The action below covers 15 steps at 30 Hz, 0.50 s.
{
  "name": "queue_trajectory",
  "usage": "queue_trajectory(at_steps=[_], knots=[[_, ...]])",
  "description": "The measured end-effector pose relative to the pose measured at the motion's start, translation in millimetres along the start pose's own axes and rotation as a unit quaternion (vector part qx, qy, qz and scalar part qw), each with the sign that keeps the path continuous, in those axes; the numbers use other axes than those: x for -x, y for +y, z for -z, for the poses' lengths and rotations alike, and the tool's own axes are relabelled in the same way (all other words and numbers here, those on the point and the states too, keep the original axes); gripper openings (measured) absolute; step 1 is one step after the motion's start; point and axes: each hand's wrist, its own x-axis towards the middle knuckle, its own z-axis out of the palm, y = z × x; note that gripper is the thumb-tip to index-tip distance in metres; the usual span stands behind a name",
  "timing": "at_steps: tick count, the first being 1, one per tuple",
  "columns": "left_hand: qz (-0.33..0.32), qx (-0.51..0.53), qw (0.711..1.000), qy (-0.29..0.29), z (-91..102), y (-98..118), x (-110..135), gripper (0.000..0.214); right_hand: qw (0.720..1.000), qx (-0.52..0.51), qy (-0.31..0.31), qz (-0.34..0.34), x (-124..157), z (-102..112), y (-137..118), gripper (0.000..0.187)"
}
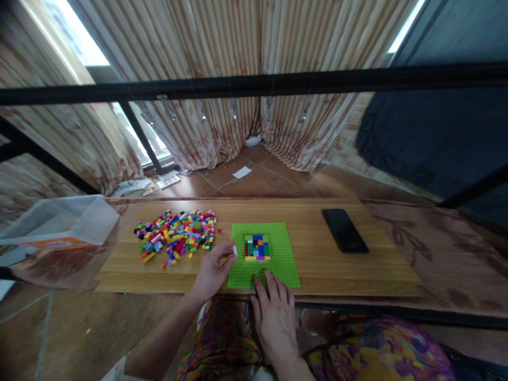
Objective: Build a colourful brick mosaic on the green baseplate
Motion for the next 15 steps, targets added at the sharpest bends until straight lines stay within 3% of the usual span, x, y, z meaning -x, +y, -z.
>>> queue_trajectory(at_steps=[9, 15], knots=[[-0.03, -0.057, 0.998, -0.016, -21.0, -10, -19, 0.032, 0.988, -0.116, 0.081, -0.069, -37, 22, 34, 0.032], [-0.017, -0.042, 0.999, -0.011, -25.9, -9, -18, 0.037, 0.977, -0.155, 0.114, -0.092, -65, 15, 62, 0.035]])
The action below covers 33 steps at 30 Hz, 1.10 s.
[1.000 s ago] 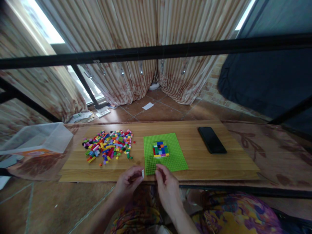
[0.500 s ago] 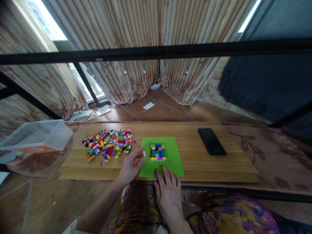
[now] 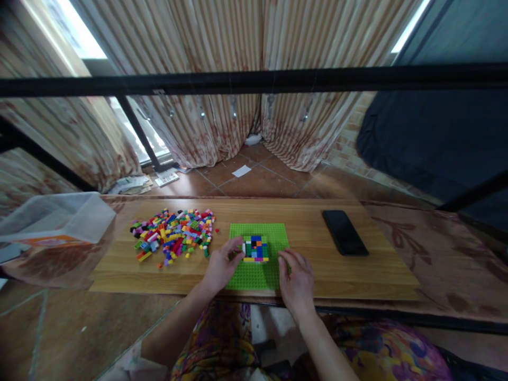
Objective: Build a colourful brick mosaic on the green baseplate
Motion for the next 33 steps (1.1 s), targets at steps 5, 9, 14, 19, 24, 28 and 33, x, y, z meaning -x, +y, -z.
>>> queue_trajectory(at_steps=[5, 9, 14, 19, 24, 28, 33], knots=[[0.012, 0.016, 1.0, -0.008, -0.5, -2, -2, 0.041, 1.0, -0.001, 0.005, 0.001, -2, -12, 13, 0.033], [0.027, 0.051, 0.998, -0.013, -2.4, -4, -2, 0.042, 0.999, 0.024, 0.016, 0.02, 0, -18, 17, 0.031], [0.025, 0.044, 0.999, 0.004, -4.3, -5, -2, 0.035, 0.998, 0.044, 0.025, 0.046, 2, -21, 19, 0.029], [0.047, 0.033, 0.998, 0.029, -8.2, -8, -6, 0.032, 0.995, 0.065, 0.04, 0.057, 3, -23, 18, 0.026], [0.095, 0.029, 0.994, 0.049, -14.1, -13, -13, 0.033, 0.995, 0.073, 0.041, 0.063, 3, -24, 17, 0.026], [0.119, 0.025, 0.991, 0.049, -14.5, -12, -18, 0.034, 0.994, 0.079, 0.037, 0.066, 3, -23, 16, 0.025], [0.145, 0.014, 0.988, 0.045, -12.8, -7, -23, 0.033, 0.994, 0.083, 0.037, 0.068, 3, -24, 16, 0.025]])
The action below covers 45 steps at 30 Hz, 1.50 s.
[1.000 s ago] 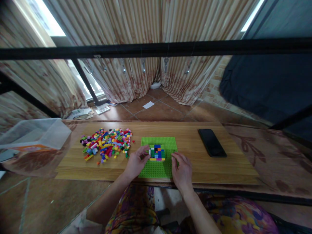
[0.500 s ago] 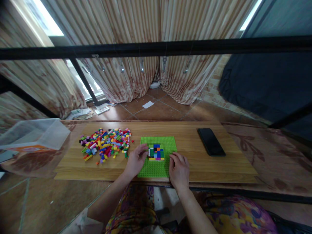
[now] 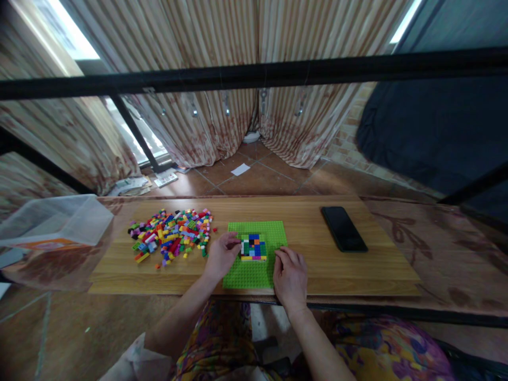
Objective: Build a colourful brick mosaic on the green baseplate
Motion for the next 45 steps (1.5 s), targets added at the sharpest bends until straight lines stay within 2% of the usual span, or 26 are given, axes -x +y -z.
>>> queue_trajectory(at_steps=[12, 20, 24, 27, 30, 33, 37, 39, 42, 45], knots=[[0.032, -0.035, 0.999, -0.002, -0.7, 3, -4, 0.033, 1.0, 0.01, -0.006, -0.002, -1, 1, -4, 0.024], [0.014, -0.018, 1.0, 0.003, -1.1, 4, 1, 0.031, 1.0, 0.011, -0.005, 0.002, -1, -1, -1, 0.025], [-0.007, 0.006, 1.0, 0.007, 6.0, 9, 8, 0.027, 1.0, 0.006, -0.004, 0.01, -1, -1, 0, 0.026], [-0.018, 0.031, 0.999, 0.011, 20.8, 12, 17, 0.026, 1.0, 0.008, -0.005, 0.013, 0, -1, 1, 0.026], [-0.028, 0.07, 0.997, 0.021, 44.2, 7, 27, 0.023, 1.0, 0.013, 0.0, 0.015, 0, -1, 1, 0.026], [-0.016, 0.073, 0.996, 0.056, 72.7, -7, 38, 0.024, 1.0, 0.02, 0.001, 0.018, 1, -1, 2, 0.026], [0.027, 0.065, 0.988, 0.135, 110.6, -31, 54, 0.023, 0.999, 0.033, 0.001, 0.029, 3, -1, 4, 0.028], [0.042, 0.046, 0.987, 0.15, 126.7, -40, 62, 0.023, 0.999, 0.036, 0.002, 0.031, 3, -1, 6, 0.029], [0.056, 0.007, 0.985, 0.164, 143.3, -48, 70, 0.024, 0.999, 0.039, 0.003, 0.026, 4, -2, 7, 0.03], [0.054, -0.019, 0.983, 0.173, 147.8, -53, 71, 0.023, 0.999, 0.04, 0.002, 0.026, 4, -3, 9, 0.031]])
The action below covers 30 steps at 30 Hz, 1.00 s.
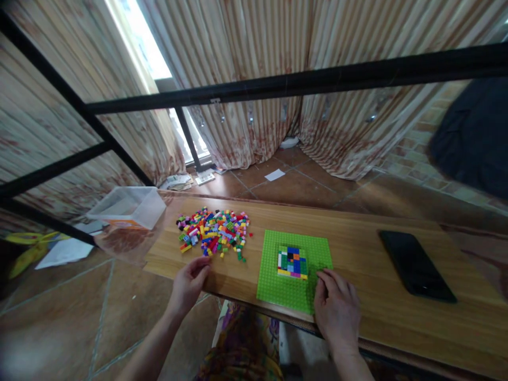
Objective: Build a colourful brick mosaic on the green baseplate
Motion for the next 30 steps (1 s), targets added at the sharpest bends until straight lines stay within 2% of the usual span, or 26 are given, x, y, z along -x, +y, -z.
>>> queue_trajectory(at_steps=[4, 7, 11, 14, 18, 24, 30], knots=[[-0.026, -0.032, 0.999, -0.006, -9.2, 1, -3, 0.019, 1.0, -0.001, 0.0, 0.007, 0, 0, 1, 0.031], [-0.048, -0.097, 0.994, -0.008, -18.4, 7, -5, 0.018, 1.0, 0.004, -0.001, 0.015, 0, 0, 2, 0.031], [-0.059, -0.234, 0.97, 0.006, -27.2, 19, -7, 0.021, 1.0, 0.011, 0.001, 0.018, 0, 0, 2, 0.031], [-0.064, -0.292, 0.954, 0.008, -30.4, 27, -8, 0.019, 1.0, 0.01, 0.003, 0.02, 0, 1, 1, 0.031], [-0.074, -0.298, 0.952, 0.004, -33.0, 31, -7, 0.019, 1.0, 0.009, 0.002, 0.02, 0, 1, 0, 0.031], [-0.163, -0.255, 0.952, -0.052, -48.0, 33, 2, 0.018, 1.0, 0.008, 0.0, 0.018, -1, 2, 0, 0.031], [-0.178, -0.257, 0.947, -0.069, -63.3, 36, 2, 0.019, 1.0, 0.006, -0.004, 0.012, -1, 3, -2, 0.03]])
